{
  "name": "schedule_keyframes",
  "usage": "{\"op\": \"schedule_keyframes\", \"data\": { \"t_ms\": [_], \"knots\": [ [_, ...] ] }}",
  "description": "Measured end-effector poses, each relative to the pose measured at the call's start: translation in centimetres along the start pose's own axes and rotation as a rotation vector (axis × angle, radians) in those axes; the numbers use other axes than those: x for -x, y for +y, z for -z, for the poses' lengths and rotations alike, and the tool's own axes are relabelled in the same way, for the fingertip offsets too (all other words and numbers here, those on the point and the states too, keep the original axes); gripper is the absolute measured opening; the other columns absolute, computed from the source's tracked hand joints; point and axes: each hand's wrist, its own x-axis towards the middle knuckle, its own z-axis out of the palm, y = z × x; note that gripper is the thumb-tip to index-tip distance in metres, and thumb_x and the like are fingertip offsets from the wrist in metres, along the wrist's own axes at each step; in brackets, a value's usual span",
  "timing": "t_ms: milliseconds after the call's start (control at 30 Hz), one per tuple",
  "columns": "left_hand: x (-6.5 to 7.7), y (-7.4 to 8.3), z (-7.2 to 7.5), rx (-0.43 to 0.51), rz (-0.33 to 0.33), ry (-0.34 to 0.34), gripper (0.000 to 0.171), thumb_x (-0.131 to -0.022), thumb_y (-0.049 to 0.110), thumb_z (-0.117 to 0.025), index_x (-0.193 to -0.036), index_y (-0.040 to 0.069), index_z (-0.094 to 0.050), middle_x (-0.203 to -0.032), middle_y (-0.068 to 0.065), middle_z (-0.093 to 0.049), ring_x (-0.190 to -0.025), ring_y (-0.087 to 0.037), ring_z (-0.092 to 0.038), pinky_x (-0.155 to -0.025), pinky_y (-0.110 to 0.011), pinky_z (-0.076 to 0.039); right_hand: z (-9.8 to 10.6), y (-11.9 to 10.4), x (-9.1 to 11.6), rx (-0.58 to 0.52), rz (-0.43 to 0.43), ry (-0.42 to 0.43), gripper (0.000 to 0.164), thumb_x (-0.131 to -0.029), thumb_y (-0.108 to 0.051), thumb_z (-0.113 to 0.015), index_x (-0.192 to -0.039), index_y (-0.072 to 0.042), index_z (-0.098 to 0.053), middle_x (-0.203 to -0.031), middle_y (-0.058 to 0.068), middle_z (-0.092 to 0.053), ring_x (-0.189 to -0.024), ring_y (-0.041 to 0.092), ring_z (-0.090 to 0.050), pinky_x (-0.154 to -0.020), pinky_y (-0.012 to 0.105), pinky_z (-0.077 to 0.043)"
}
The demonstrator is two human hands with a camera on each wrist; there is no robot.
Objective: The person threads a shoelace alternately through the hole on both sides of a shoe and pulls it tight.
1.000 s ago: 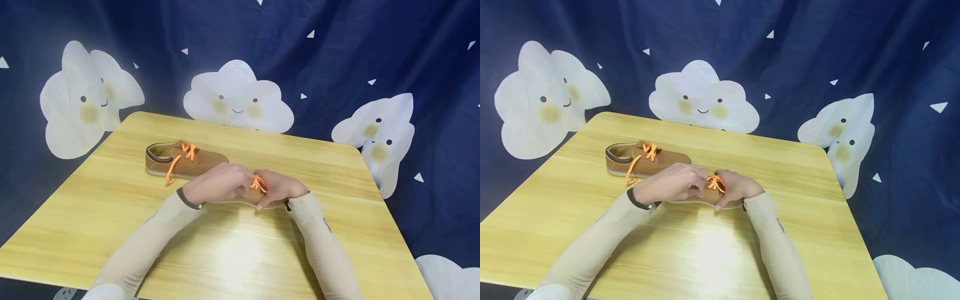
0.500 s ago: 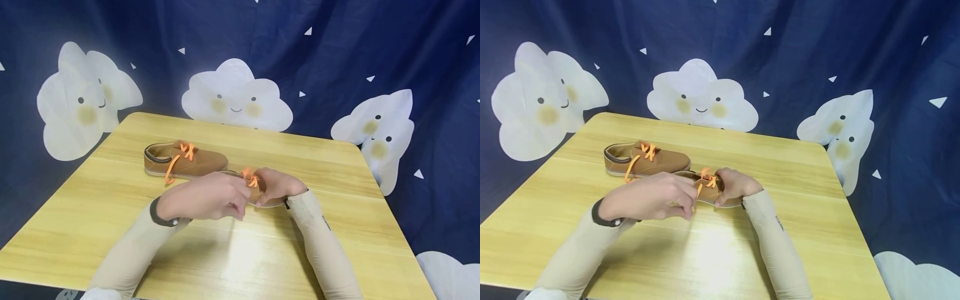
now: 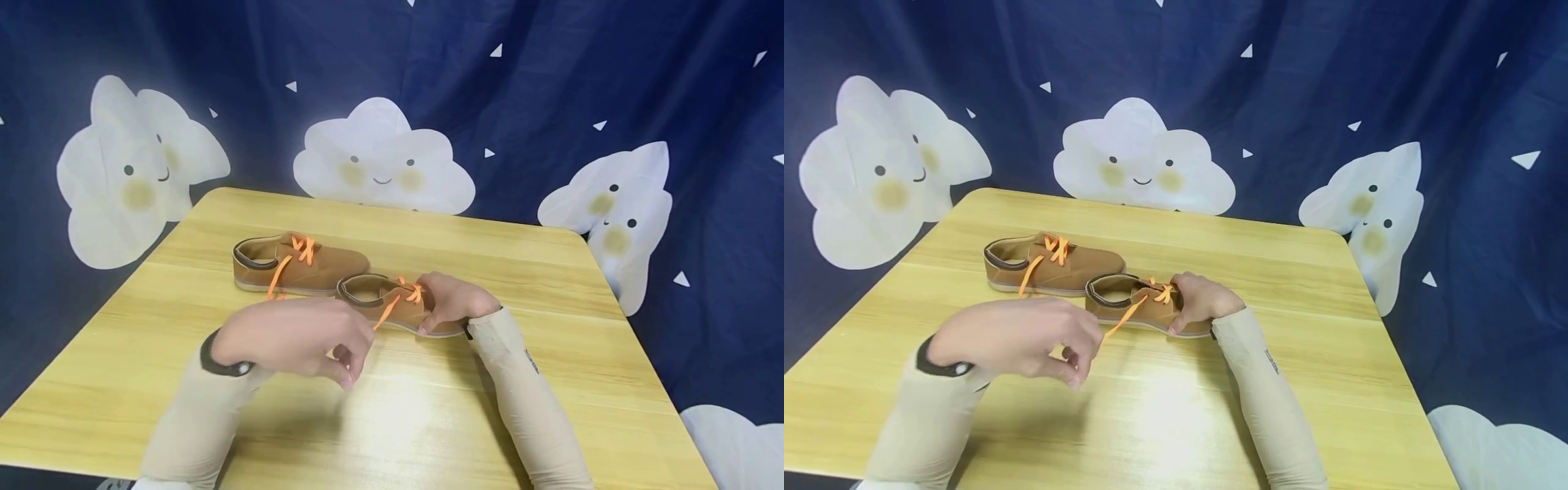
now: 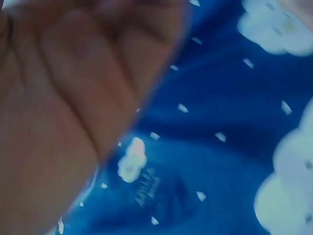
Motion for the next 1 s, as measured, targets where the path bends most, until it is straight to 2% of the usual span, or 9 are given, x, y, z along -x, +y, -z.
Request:
{"op": "schedule_keyframes", "data": {
  "t_ms": [133,300,367,500,633,733,800,900,1000],
  "knots": [
    [-1.6,-1.9,-1.2,0.011,0.330,-0.164,0.021,-0.079,0.020,-0.088,-0.071,0.029,-0.071,-0.074,0.021,-0.063,-0.071,0.002,-0.057,-0.070,-0.020,-0.050,-0.2,0.0,0.0,-0.007,-0.006,-0.005,0.077,-0.067,-0.023,-0.098,-0.131,-0.007,-0.059,-0.126,0.006,-0.064,-0.118,0.024,-0.060,-0.108,0.045,-0.048],
    [-3.5,-4.4,-2.7,0.085,0.457,-0.252,0.020,-0.078,0.034,-0.090,-0.069,0.027,-0.074,-0.077,0.016,-0.070,-0.068,-0.004,-0.059,-0.067,-0.024,-0.051,-0.2,0.1,0.0,-0.017,0.012,-0.017,0.080,-0.067,-0.028,-0.098,-0.132,-0.007,-0.058,-0.129,0.007,-0.064,-0.122,0.026,-0.059,-0.111,0.047,-0.046],
    [-4.0,-5.3,-3.1,0.093,0.476,-0.210,0.022,-0.082,0.038,-0.086,-0.068,0.026,-0.075,-0.072,0.015,-0.069,-0.063,-0.004,-0.055,-0.061,-0.023,-0.048,0.1,0.2,0.2,-0.027,0.020,-0.034,0.087,-0.069,-0.031,-0.097,-0.139,-0.004,-0.054,-0.137,0.010,-0.061,-0.130,0.029,-0.057,-0.114,0.049,-0.044],
    [-5.3,-6.4,-3.7,0.070,0.519,0.019,0.048,-0.094,0.042,-0.074,-0.054,0.023,-0.056,-0.051,0.013,-0.043,-0.048,-0.004,-0.033,-0.047,-0.020,-0.029,1.2,0.6,1.1,-0.088,0.040,-0.051,0.095,-0.077,-0.037,-0.092,-0.153,-0.004,-0.044,-0.153,0.015,-0.051,-0.143,0.036,-0.047,-0.119,0.054,-0.039],
    [-6.9,-7.0,-4.7,0.054,0.538,0.219,0.062,-0.098,0.046,-0.069,-0.050,0.023,-0.037,-0.049,0.013,-0.024,-0.044,-0.003,-0.022,-0.043,-0.020,-0.017,2.5,0.7,1.9,-0.162,0.165,0.089,0.064,-0.094,-0.026,-0.077,-0.148,-0.003,-0.051,-0.149,0.017,-0.056,-0.136,0.038,-0.054,-0.113,0.055,-0.045],
    [-7.6,-7.3,-5.4,0.050,0.557,0.269,0.062,-0.099,0.041,-0.069,-0.050,0.023,-0.036,-0.049,0.013,-0.024,-0.043,-0.003,-0.023,-0.043,-0.019,-0.017,2.8,0.4,1.7,-0.172,0.300,0.232,0.032,-0.101,-0.014,-0.066,-0.132,-0.004,-0.067,-0.131,0.015,-0.068,-0.118,0.032,-0.064,-0.099,0.048,-0.055],
    [-7.8,-7.5,-5.7,0.064,0.571,0.274,0.059,-0.098,0.036,-0.071,-0.051,0.022,-0.039,-0.049,0.012,-0.027,-0.043,-0.004,-0.025,-0.043,-0.019,-0.018,2.8,0.0,1.3,-0.179,0.366,0.275,0.022,-0.101,-0.009,-0.064,-0.121,-0.007,-0.074,-0.117,0.010,-0.073,-0.107,0.025,-0.066,-0.090,0.040,-0.057],
    [-7.8,-7.6,-5.6,0.100,0.567,0.263,0.051,-0.098,0.030,-0.071,-0.055,0.020,-0.047,-0.052,0.010,-0.033,-0.046,-0.005,-0.030,-0.045,-0.019,-0.023,2.8,-0.4,0.5,-0.147,0.444,0.244,0.018,-0.100,-0.007,-0.066,-0.111,-0.011,-0.079,-0.104,0.004,-0.076,-0.097,0.015,-0.065,-0.083,0.030,-0.055],
    [-7.5,-7.7,-5.2,0.132,0.578,0.244,0.041,-0.098,0.030,-0.071,-0.060,0.019,-0.059,-0.059,0.009,-0.045,-0.050,-0.006,-0.038,-0.048,-0.021,-0.030,3.4,-1.0,-0.5,-0.110,0.520,0.116,0.020,-0.100,-0.002,-0.063,-0.110,-0.008,-0.079,-0.098,0.006,-0.076,-0.089,0.013,-0.065,-0.082,0.027,-0.054]
  ]
}}
